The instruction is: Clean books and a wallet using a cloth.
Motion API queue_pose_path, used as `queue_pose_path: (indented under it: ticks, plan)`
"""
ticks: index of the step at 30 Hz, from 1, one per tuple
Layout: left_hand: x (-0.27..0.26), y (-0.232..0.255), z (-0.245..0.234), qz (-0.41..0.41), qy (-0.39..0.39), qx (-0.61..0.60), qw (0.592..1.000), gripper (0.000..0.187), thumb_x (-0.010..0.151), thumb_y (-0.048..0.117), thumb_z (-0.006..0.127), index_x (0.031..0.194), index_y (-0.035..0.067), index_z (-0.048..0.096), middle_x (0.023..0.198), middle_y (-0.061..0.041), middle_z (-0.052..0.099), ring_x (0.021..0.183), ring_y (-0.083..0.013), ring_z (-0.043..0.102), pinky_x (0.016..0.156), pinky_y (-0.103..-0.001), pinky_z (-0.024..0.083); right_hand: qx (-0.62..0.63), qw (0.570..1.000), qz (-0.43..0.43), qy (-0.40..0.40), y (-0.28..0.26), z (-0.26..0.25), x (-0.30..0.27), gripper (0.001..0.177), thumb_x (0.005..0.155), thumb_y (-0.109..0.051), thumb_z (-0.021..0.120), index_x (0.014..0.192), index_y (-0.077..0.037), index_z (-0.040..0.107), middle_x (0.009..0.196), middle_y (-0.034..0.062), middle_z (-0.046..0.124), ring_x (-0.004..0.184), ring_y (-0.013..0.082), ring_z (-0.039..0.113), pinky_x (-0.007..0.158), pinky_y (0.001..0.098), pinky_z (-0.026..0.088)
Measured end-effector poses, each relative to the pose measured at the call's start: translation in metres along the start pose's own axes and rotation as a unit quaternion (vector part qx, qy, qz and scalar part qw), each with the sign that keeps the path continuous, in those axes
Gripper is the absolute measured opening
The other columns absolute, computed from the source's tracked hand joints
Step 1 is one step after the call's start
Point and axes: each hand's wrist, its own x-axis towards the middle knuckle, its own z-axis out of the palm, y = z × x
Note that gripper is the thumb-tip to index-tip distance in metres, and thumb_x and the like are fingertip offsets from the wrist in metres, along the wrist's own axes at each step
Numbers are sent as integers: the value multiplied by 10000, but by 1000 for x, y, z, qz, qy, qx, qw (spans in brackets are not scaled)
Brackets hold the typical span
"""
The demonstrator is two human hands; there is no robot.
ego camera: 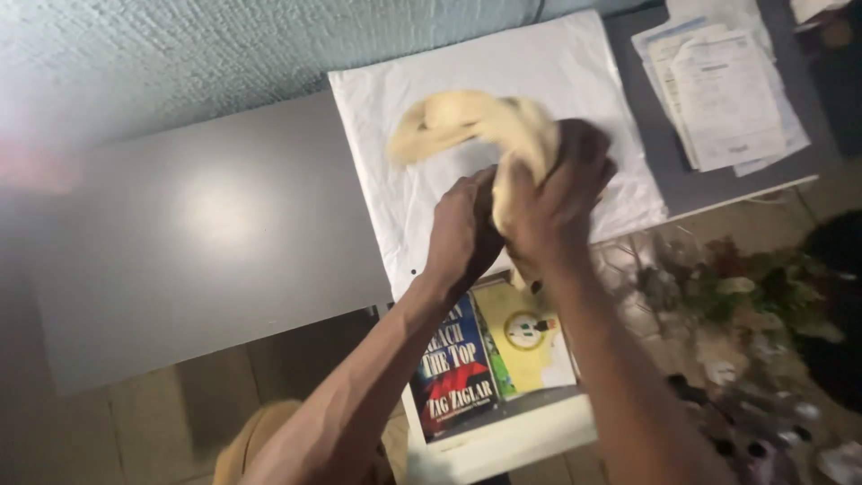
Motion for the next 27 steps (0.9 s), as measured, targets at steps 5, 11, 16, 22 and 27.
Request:
queue_pose_path:
  ticks: [5,11,16,22,27]
  plan:
    - [-7,-1,16,46,-41,33,998,503,766,18,694,1268,40,676,955,-233,716,786,-383,701,724,-459,565,160,905,379,-108,50,-13,18,582,1017,-366,686,1393,32,492,1374,305,515,1247,517,513,1045,681,394]
    - [0,-30,47,187,1,49,981,323,817,70,752,1122,15,661,953,-245,709,884,-447,666,763,-487,551,-58,998,14,11,-7,-59,-32,717,1034,-216,717,1543,66,297,1503,367,343,1413,534,321,1163,669,327]
    - [-3,-17,52,205,-36,58,976,114,828,93,722,920,31,693,909,-229,693,860,-421,690,771,-465,566,43,995,9,90,31,-49,-31,667,1094,-193,657,1589,15,260,1521,292,392,1460,410,420,1236,552,425]
    - [-3,-3,50,141,-128,36,981,325,853,177,809,1135,36,730,905,-203,761,857,-375,714,741,-440,568,458,768,444,49,47,-86,8,773,915,-372,740,1494,-13,374,1355,162,622,1203,283,686,948,368,644]
    - [11,-6,57,126,-222,-295,921,324,846,-35,736,1168,-22,702,1078,-76,766,1003,-164,690,921,-333,579,468,691,549,-39,48,-81,1,585,855,-423,725,1358,-155,592,1215,103,662,1032,254,668,790,399,590]
